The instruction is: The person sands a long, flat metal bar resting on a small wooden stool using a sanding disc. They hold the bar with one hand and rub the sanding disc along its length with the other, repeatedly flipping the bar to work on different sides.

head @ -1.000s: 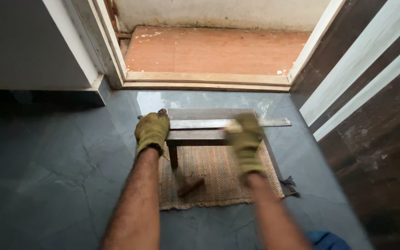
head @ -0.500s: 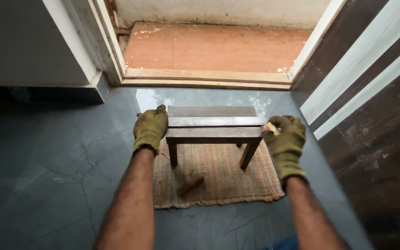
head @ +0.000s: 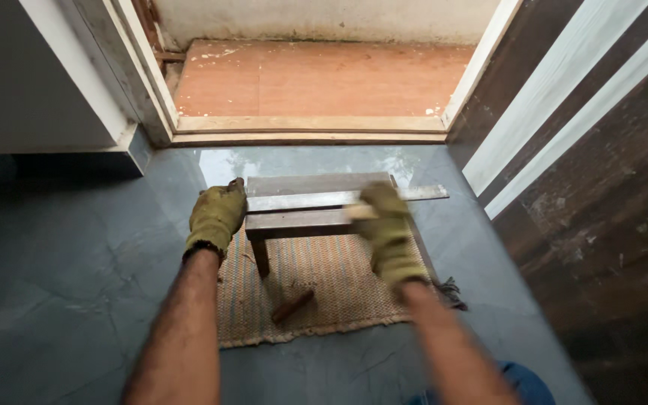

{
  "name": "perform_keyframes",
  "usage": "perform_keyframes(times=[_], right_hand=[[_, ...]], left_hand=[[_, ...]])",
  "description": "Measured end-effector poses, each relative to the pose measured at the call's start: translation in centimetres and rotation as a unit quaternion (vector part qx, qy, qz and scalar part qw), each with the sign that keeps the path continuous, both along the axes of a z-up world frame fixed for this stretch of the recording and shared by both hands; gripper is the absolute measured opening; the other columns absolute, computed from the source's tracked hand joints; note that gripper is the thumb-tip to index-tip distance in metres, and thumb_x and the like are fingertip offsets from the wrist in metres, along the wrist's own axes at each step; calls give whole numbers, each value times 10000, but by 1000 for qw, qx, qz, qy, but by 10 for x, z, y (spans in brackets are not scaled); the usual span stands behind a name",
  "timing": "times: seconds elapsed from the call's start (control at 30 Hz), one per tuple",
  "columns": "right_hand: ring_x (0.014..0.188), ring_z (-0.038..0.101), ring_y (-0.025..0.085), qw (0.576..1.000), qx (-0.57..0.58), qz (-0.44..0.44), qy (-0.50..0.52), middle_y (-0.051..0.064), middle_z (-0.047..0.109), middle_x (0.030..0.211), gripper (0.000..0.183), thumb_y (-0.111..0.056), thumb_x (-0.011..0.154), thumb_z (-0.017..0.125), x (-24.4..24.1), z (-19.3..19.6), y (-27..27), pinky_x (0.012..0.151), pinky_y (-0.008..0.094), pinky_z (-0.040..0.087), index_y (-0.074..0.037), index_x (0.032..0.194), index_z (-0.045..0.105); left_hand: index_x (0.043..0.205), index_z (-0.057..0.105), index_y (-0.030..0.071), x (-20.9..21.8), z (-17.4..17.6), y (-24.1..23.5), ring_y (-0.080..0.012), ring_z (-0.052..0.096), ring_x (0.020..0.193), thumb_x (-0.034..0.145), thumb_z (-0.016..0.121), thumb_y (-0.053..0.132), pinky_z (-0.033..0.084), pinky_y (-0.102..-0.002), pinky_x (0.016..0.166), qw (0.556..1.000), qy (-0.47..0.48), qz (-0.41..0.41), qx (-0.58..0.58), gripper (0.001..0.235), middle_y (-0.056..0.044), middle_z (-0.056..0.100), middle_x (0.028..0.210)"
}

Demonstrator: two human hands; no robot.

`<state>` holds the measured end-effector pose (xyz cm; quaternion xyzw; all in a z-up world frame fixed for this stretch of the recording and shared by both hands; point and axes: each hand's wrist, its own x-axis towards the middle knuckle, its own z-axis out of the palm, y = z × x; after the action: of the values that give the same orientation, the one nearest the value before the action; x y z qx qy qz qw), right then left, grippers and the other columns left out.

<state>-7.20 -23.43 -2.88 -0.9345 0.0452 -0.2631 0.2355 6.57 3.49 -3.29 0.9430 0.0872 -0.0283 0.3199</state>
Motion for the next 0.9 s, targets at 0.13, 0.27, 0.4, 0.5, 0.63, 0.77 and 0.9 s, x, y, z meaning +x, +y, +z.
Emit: perform_keyframes(times=[0.13, 0.27, 0.4, 0.5, 0.63, 0.77, 0.9], right_hand=[[1018, 614, 295, 988, -8, -129, -90, 136, 668, 1079, 346, -96, 647, 893, -27, 6, -92, 822, 371, 599, -136, 974, 787], [992, 610, 269, 983, -62, -158, -70, 94, 689, 1024, 339, -176, 647, 921, -6, -5, -36, 891, 424, 537, -142, 949, 771], [1094, 571, 277, 997, -57, -43, 6, 106, 655, 1141, 346, -226, 702, 891, 5, -5, 86, 961, 418, 499, -163, 1016, 758], [1171, 541, 282, 993, -97, 31, 63, 116, 629, 1229, 353, -264, 744, 868, 22, 17, 121, 1014, 414, 470, -179, 1066, 748], [1185, 583, 283, 991, -12, -33, 126, 89, 693, 1165, 421, -322, 678, 898, -5, 18, 29, 1083, 426, 478, -175, 1051, 771], [987, 706, 289, 860, 499, -90, -66, 56, 693, 1004, 212, -264, 807, 796, -31, 13, -71, 795, 497, 605, -155, 951, 685], [936, 663, 272, 985, 42, -147, -76, 66, 683, 963, 255, -280, 728, 832, -9, -2, -22, 793, 451, 582, -147, 904, 704]], left_hand=[[1119, 756, 47, 3, -4, -4, -455, 605, 1205, 998, 413, 570, 451, -491, 1075, 1000, -9, 7, 3, 636, -270, 669, 1239], [1114, 768, 58, 3, -3, -8, -454, 614, 1199, 1006, 406, 551, 466, -505, 1061, 999, -13, 34, 14, 621, -259, 676, 1247], [1085, 781, 71, -13, -5, -7, -449, 672, 1110, 1007, 414, 554, 515, -504, 998, 1000, 16, 21, 15, 612, -256, 711, 1176], [1066, 786, 105, -9, 11, 0, -473, 659, 1053, 1019, 403, 540, 514, -524, 943, 998, -42, -9, 36, 582, -269, 699, 1121], [1033, 800, 101, -17, 5, 1, -442, 725, 980, 1055, 382, 541, 566, -506, 903, 999, -45, -15, 20, 607, -252, 754, 1044], [1048, 798, 95, -14, 6, 1, -490, 658, 1027, 1018, 416, 528, 524, -518, 925, 998, -64, -24, -5, 578, -269, 715, 1085], [1093, 776, 82, 0, 9, -1, -473, 663, 1077, 1013, 404, 544, 510, -511, 972, 1000, 3, -26, 9, 599, -277, 703, 1127]])
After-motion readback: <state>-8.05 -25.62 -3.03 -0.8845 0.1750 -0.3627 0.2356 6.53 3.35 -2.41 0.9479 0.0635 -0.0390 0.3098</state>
